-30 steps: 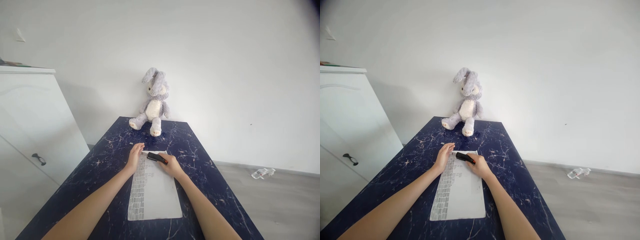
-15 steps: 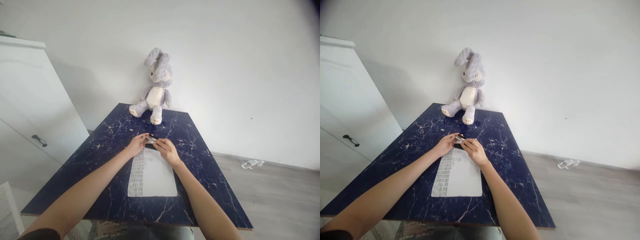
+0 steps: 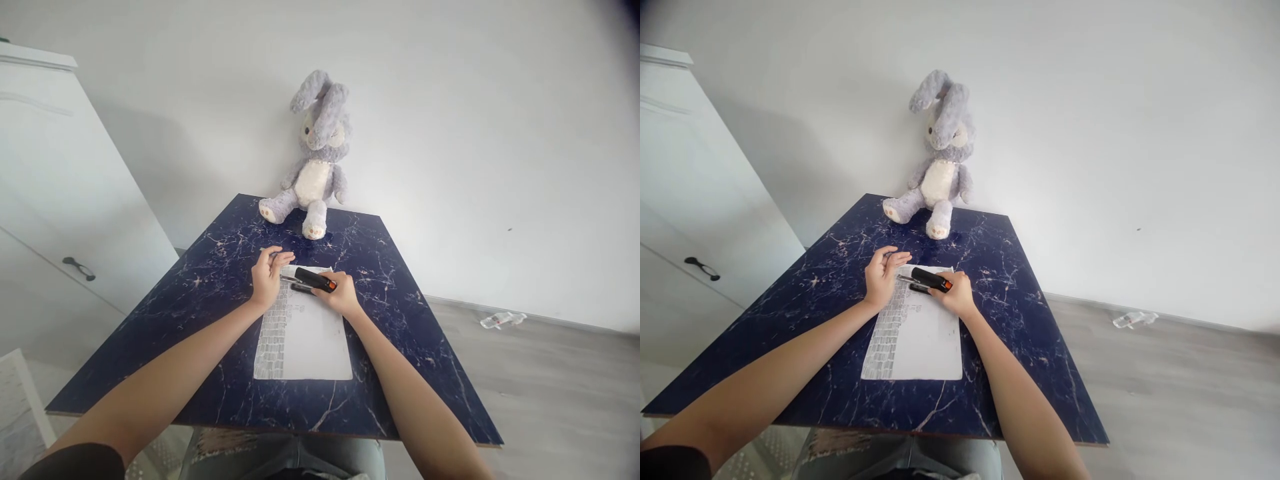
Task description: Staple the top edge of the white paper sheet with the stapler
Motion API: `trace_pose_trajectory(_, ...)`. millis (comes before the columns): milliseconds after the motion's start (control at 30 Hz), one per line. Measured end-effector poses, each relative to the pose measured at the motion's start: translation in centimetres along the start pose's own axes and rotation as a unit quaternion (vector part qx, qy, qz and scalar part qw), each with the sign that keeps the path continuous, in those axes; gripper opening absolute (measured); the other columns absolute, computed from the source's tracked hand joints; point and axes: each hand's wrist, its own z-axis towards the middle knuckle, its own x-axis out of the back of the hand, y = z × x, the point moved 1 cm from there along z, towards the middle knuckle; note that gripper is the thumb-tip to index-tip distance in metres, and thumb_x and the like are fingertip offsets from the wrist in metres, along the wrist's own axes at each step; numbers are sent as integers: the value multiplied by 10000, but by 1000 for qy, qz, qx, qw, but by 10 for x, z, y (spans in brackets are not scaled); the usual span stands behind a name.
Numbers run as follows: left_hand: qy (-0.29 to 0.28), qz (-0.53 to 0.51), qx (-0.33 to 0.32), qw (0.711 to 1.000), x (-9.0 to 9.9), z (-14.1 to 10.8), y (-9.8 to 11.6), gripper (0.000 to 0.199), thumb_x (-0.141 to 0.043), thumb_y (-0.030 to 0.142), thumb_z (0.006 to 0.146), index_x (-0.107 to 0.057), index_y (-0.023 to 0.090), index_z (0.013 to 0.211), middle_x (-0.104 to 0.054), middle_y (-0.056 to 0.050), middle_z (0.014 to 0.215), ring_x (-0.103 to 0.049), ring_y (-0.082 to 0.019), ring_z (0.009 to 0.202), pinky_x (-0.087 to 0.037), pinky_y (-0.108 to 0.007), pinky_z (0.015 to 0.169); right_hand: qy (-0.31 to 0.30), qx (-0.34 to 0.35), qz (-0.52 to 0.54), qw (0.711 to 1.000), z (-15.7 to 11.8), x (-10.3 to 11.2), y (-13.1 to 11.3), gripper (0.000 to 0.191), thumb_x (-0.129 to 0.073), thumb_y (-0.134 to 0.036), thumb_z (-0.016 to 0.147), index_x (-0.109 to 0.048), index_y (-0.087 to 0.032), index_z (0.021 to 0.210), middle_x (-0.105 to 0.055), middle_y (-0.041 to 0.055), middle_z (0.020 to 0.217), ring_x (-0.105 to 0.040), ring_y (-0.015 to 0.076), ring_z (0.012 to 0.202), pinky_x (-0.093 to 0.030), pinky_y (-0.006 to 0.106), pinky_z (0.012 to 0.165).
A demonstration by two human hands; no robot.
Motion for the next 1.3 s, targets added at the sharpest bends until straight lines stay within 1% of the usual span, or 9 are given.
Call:
trace_pose_trajectory(200, -94, 153, -59, 982, 4, -5, 5, 186, -721, 414, 956, -795, 244, 968, -806, -59, 915, -753, -243, 859, -557, -363, 896, -72, 47, 41, 995, 2, -3, 2, 323, -876, -397, 759, -788, -222, 1016, -781, 55, 934, -692, 249, 840, -519, 379, 815)
trace_pose_trajectory(367, -181, 189, -104, 959, 2, -7, 10, 86, -828, 362, 868, -824, 276, 870, -800, -58, 922, -733, -247, 863, -532, -360, 876, 2, 139, 4, 990, 1, 1, -7, 629, -885, -547, 779, -712, -262, 1312, -714, 112, 1227, -610, 319, 1144, -442, 489, 1050)
trace_pose_trajectory(467, -233, 205, -181, 933, 0, -7, 11, 108, -795, 376, 908, -826, 272, 914, -798, -53, 976, -727, -237, 915, -518, -374, 889, 21, 192, -12, 981, -4, 2, -14, 468, -753, -502, 929, -710, -299, 1348, -692, 99, 1231, -610, 289, 1113, -446, 497, 1040)
trace_pose_trajectory(667, -220, 287, -355, 862, 6, -2, 2, 176, -692, 401, 992, -790, 262, 945, -768, -14, 873, -590, -211, 890, -418, -412, 861, 45, 303, 12, 952, -7, 0, -26, 210, -703, -296, 990, -780, -313, 1185, -722, 59, 1135, -636, 229, 999, -498, 460, 930)
trace_pose_trajectory(900, -232, 273, -332, 873, 1, -5, 1, 363, -646, 554, 973, -767, 225, 878, -741, -42, 845, -564, -215, 876, -451, -410, 863, 77, 304, -8, 949, -8, -4, -28, 243, -668, -169, 996, -757, -291, 1187, -786, 31, 996, -680, 211, 906, -534, 421, 848)
trace_pose_trajectory(1033, -193, 278, -299, 892, 12, 10, 3, 410, -569, 559, 1030, -744, 223, 872, -728, -43, 869, -608, -216, 873, -476, -414, 900, 135, 236, 3, 962, -5, 0, -23, 209, -650, -190, 998, -769, -282, 1143, -791, 39, 995, -688, 229, 903, -548, 428, 854)
trace_pose_trajectory(1100, -79, 334, -245, 907, 33, 27, -1, 387, -513, 450, 1070, -710, 214, 835, -715, -49, 854, -630, -223, 880, -478, -422, 949, 186, 145, -7, 972, -1, 8, -10, 169, -651, -240, 985, -784, -268, 1086, -788, 60, 979, -685, 250, 903, -556, 433, 848)
trace_pose_trajectory(1167, 1, 429, -168, 887, 56, 46, -12, 295, -495, 357, 1062, -730, 199, 982, -739, -99, 998, -646, -270, 1028, -465, -455, 1035, 205, 41, -38, 977, 4, 19, 10, 165, -664, -280, 945, -797, -242, 1035, -778, 81, 919, -679, 263, 866, -562, 433, 840)
trace_pose_trajectory(1300, -82, 587, 12, 805, 85, 65, -43, 431, -486, 269, 1010, -630, 126, 1391, -592, -216, 1484, -529, -382, 1387, -424, -547, 1140, 182, -142, -132, 964, 5, 37, 53, 160, -671, -259, 845, -804, -214, 921, -757, 97, 860, -657, 284, 837, -536, 455, 873)
